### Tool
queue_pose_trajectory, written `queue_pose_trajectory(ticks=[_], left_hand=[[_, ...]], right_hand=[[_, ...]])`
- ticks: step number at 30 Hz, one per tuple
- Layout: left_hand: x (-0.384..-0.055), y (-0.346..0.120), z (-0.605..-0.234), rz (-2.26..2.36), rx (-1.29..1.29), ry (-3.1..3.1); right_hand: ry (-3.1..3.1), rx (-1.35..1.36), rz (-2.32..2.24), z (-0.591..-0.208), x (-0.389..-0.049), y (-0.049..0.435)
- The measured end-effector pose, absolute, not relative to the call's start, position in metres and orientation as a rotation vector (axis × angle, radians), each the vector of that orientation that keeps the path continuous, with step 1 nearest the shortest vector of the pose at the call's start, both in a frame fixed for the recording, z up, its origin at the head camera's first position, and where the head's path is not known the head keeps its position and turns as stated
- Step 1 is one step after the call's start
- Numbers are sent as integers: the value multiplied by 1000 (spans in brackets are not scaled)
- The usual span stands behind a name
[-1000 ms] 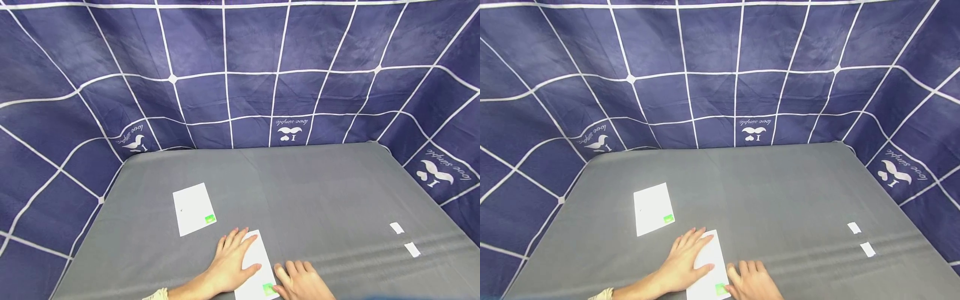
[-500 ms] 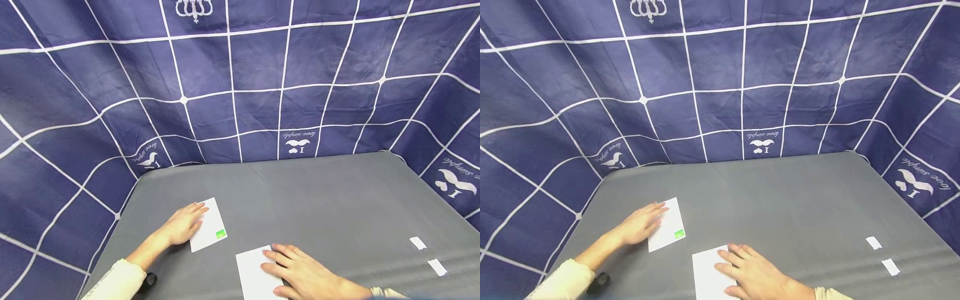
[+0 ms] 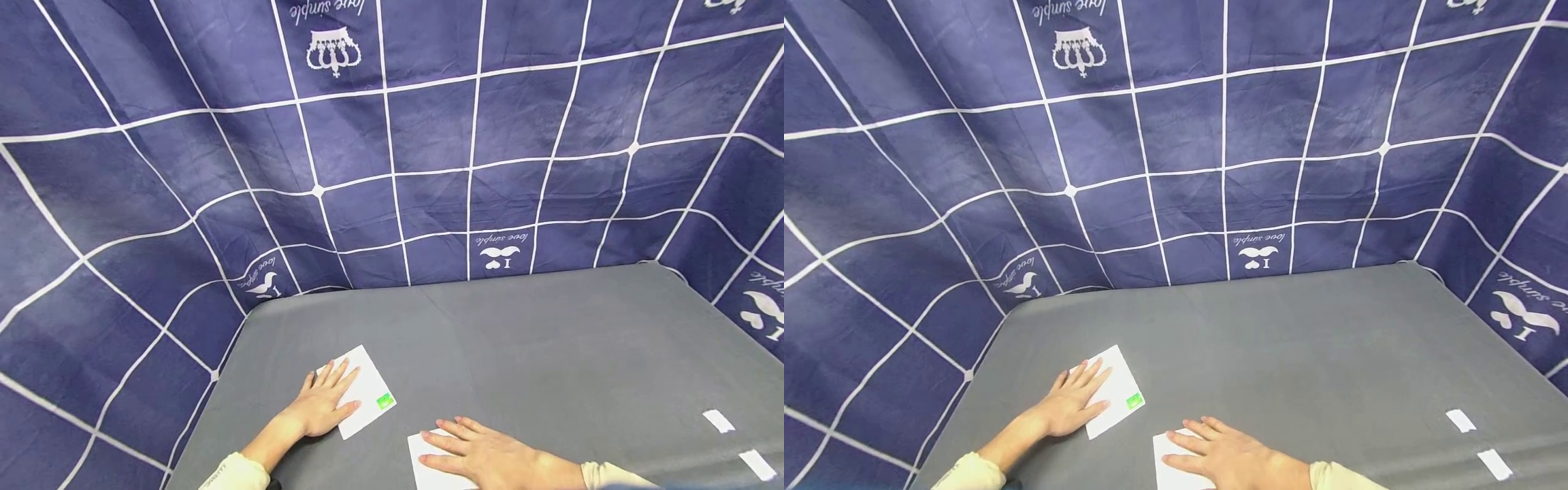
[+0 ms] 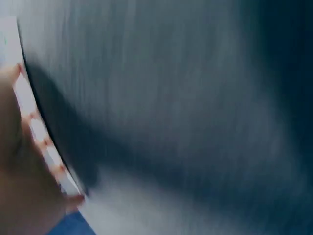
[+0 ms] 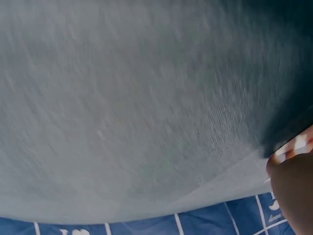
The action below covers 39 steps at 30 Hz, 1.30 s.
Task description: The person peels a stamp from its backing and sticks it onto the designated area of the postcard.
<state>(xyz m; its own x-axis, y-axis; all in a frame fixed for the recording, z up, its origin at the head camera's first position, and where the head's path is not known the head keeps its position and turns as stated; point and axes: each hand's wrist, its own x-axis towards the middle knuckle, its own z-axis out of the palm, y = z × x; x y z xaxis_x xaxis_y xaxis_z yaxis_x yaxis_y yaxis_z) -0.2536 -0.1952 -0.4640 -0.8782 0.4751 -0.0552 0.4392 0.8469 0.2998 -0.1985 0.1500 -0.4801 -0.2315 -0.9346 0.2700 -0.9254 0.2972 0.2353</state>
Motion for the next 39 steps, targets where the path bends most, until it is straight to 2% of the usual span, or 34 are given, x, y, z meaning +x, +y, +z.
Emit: queue_pose_trajectory(ticks=[7, 12, 19, 26, 34, 39], left_hand=[[-231, -165, -466, 360, 387, 3064], [-219, -149, -462, 257, 272, 3077], [-215, -148, -464, 185, 361, 3111], [-226, -167, -467, 433, 565, 3043], [-211, -150, -453, 410, 389, 2983], [-212, -146, -457, 395, 414, 2993]], right_hand=[[-2255, 1510, 100, -489, -193, 166], [-2298, 1385, 164, -495, -190, 182], [-2429, 1181, 199, -491, -187, 202], [-2524, 978, 121, -487, -190, 207], [-2534, 659, -193, -479, -197, 212], [-2577, 713, -43, -479, -200, 217]])
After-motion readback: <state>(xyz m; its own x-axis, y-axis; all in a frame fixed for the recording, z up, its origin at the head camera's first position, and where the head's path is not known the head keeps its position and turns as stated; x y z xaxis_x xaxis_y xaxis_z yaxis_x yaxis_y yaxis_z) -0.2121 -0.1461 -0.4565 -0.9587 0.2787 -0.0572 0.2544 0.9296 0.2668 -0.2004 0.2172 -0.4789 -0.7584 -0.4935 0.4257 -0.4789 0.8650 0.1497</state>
